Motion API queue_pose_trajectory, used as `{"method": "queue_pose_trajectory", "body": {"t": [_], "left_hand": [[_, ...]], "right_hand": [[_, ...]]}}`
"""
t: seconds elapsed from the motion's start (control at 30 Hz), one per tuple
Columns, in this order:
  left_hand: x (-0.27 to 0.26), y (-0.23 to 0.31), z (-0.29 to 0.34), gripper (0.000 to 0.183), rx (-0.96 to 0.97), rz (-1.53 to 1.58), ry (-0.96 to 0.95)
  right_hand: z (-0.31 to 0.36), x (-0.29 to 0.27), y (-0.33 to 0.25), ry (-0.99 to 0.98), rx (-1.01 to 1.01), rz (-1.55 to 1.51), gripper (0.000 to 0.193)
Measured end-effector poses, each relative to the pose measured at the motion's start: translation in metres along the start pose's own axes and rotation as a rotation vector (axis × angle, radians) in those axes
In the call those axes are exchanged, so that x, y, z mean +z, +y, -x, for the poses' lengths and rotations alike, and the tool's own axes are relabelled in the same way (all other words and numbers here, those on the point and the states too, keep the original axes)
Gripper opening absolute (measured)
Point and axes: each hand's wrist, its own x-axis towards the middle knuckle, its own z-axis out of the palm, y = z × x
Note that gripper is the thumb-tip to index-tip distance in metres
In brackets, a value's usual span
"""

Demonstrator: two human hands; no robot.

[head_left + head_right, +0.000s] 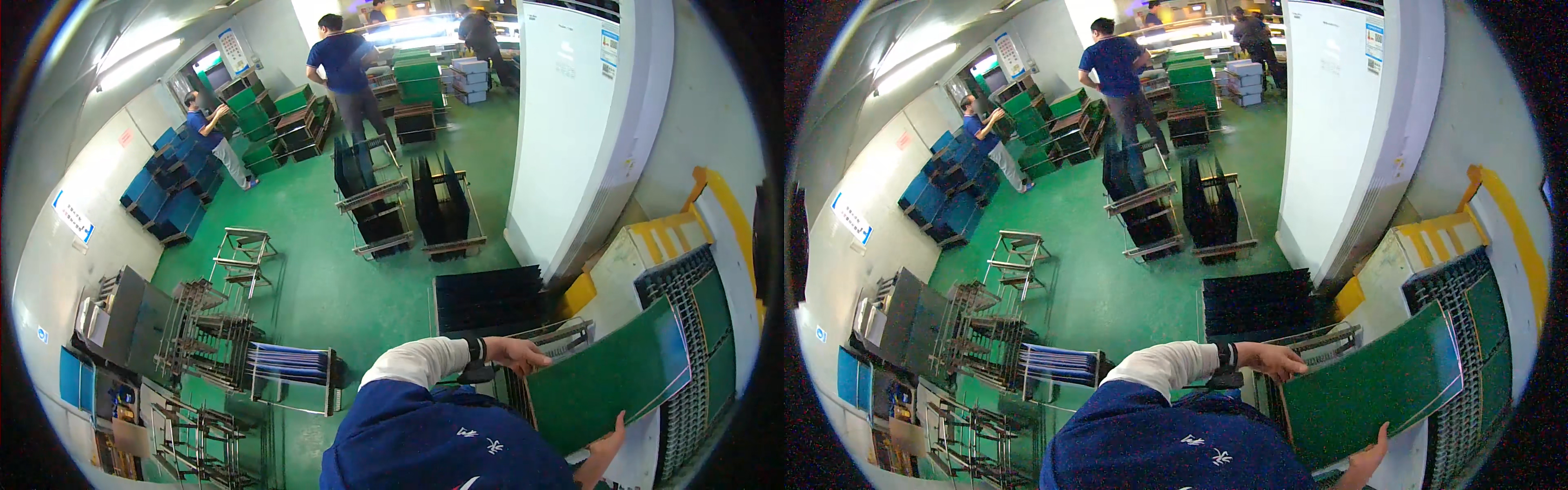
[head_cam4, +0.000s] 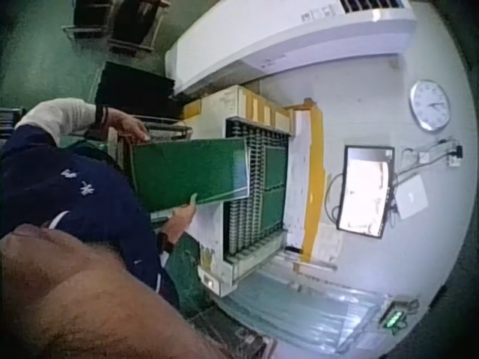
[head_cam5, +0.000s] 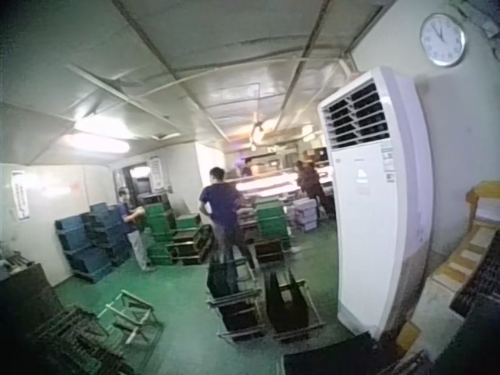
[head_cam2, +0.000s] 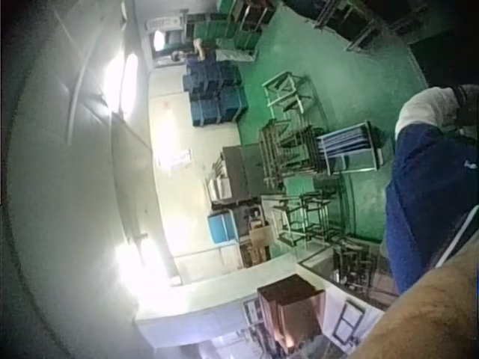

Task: Manually placing green PCB panels into a cleaning or processing machine and organizing them into storage racks.

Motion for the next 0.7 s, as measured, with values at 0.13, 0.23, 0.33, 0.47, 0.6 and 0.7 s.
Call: {"method": "queue_pose_trajectory", "body": {"t": [0.13,0.23,0.33,0.47,0.6,0.7], "left_hand": [[0.027,0.014,-0.001,0.044,0.122,-0.118,0.087],[0.041,0.04,0.013,0.041,0.094,-0.194,0.125],[0.033,0.03,0.003,0.04,0.119,-0.236,0.159],[0.028,0.024,-0.006,0.04,0.163,-0.134,0.133],[0.027,0.025,-0.012,0.037,0.161,-0.108,0.1],[0.025,0.028,-0.016,0.035,0.181,-0.145,0.091]], "right_hand": [[-0.008,0.0,-0.001,-0.006,0.012,-0.017,0.044],[-0.005,0.004,-0.001,0.015,-0.019,-0.038,0.044],[-0.015,-0.012,0.003,0.01,-0.057,-0.005,0.044],[-0.007,-0.016,0.01,-0.005,-0.004,0.008,0.045],[0.011,-0.011,0.028,-0.121,0.063,-0.005,0.055],[0.035,0.006,0.038,-0.319,0.139,-0.083,0.057]]}}
